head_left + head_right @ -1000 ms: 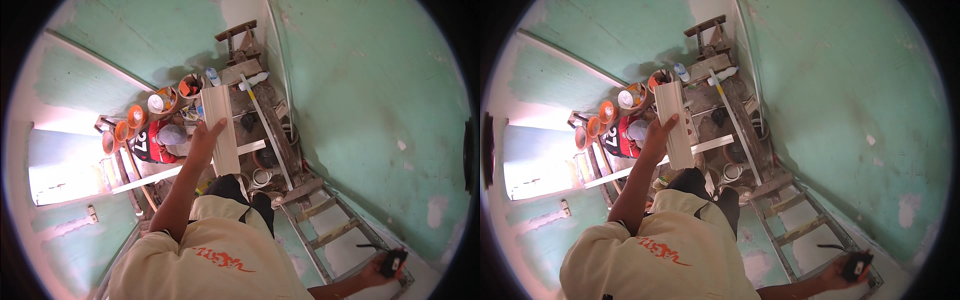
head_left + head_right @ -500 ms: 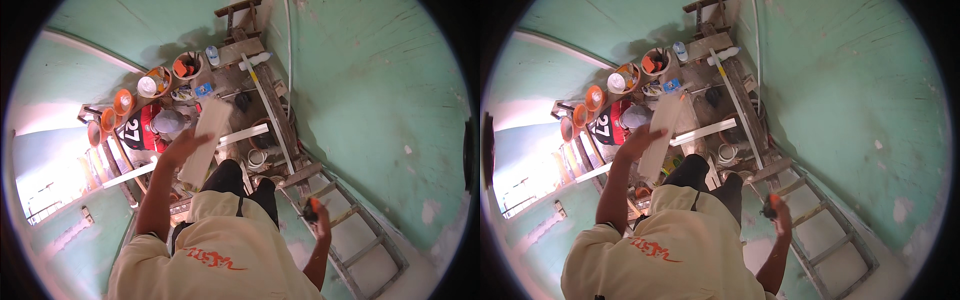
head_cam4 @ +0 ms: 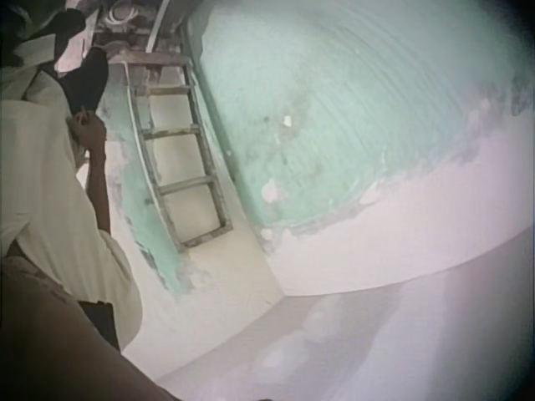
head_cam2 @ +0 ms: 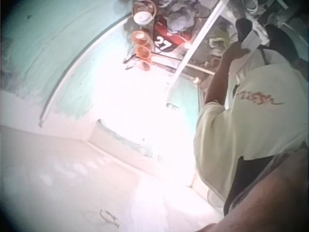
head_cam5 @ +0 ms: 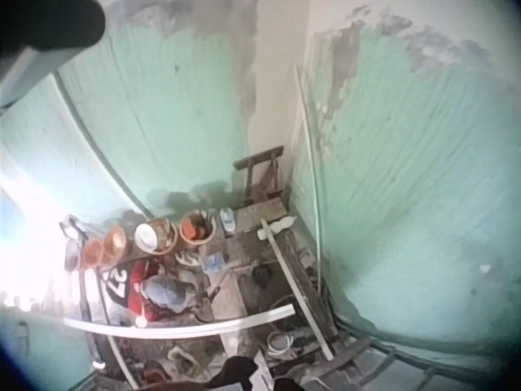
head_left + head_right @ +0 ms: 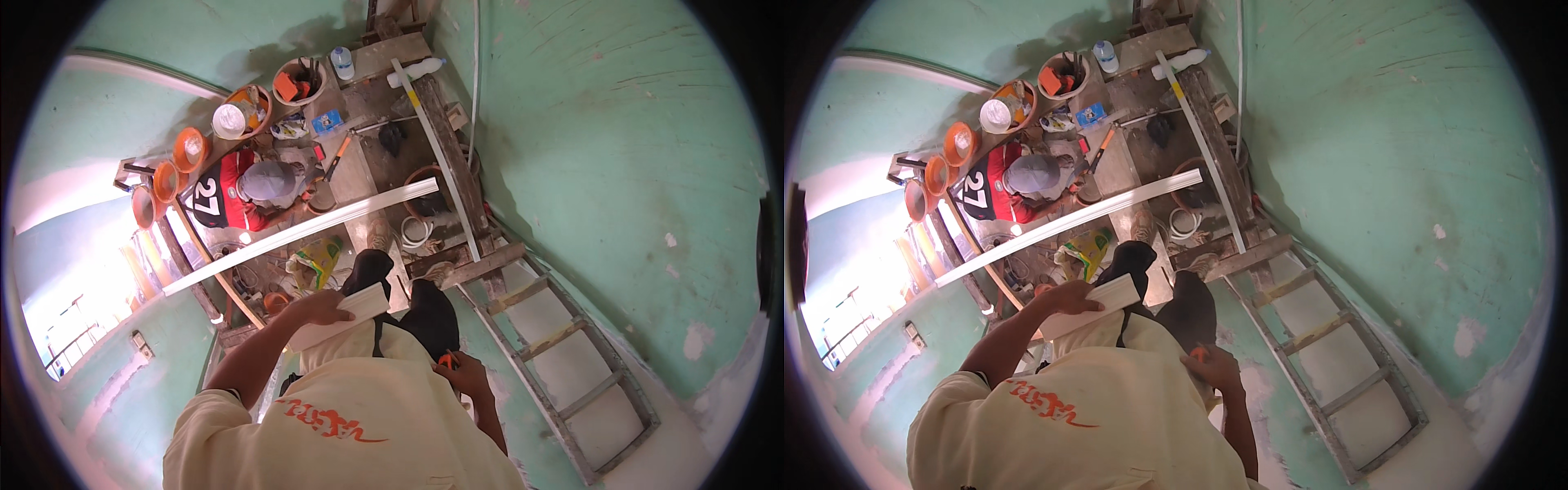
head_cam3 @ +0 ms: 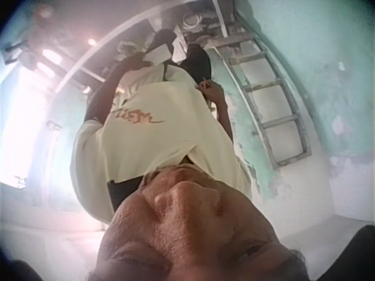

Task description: The person measures the wall and ceiling junction with a tape measure and marks positions with a pencil. They hold a white cornice piece against the wall to check fit, then measure and mark a longer cornice strip on a workbench. The person uses a utility knife to cut the cornice along the marked line.

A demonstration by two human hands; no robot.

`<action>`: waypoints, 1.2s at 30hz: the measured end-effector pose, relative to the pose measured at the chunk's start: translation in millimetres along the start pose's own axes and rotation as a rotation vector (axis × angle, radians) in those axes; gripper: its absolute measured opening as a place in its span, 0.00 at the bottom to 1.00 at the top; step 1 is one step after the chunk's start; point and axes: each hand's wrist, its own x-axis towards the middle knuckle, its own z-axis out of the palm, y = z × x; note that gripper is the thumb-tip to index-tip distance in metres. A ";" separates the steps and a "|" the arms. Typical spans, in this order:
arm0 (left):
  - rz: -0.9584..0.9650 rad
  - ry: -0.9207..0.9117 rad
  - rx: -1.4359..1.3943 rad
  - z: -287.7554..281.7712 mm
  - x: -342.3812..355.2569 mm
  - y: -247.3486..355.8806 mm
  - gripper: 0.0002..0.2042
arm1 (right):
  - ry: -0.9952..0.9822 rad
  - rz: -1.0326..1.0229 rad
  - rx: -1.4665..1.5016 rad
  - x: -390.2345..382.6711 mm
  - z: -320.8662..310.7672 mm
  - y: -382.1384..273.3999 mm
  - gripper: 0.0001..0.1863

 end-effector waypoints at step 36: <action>-0.265 0.850 -0.435 -85.5 226.7 -77.5 0.28 | -0.336 -0.162 1.464 315.9 28.8 164.7 0.48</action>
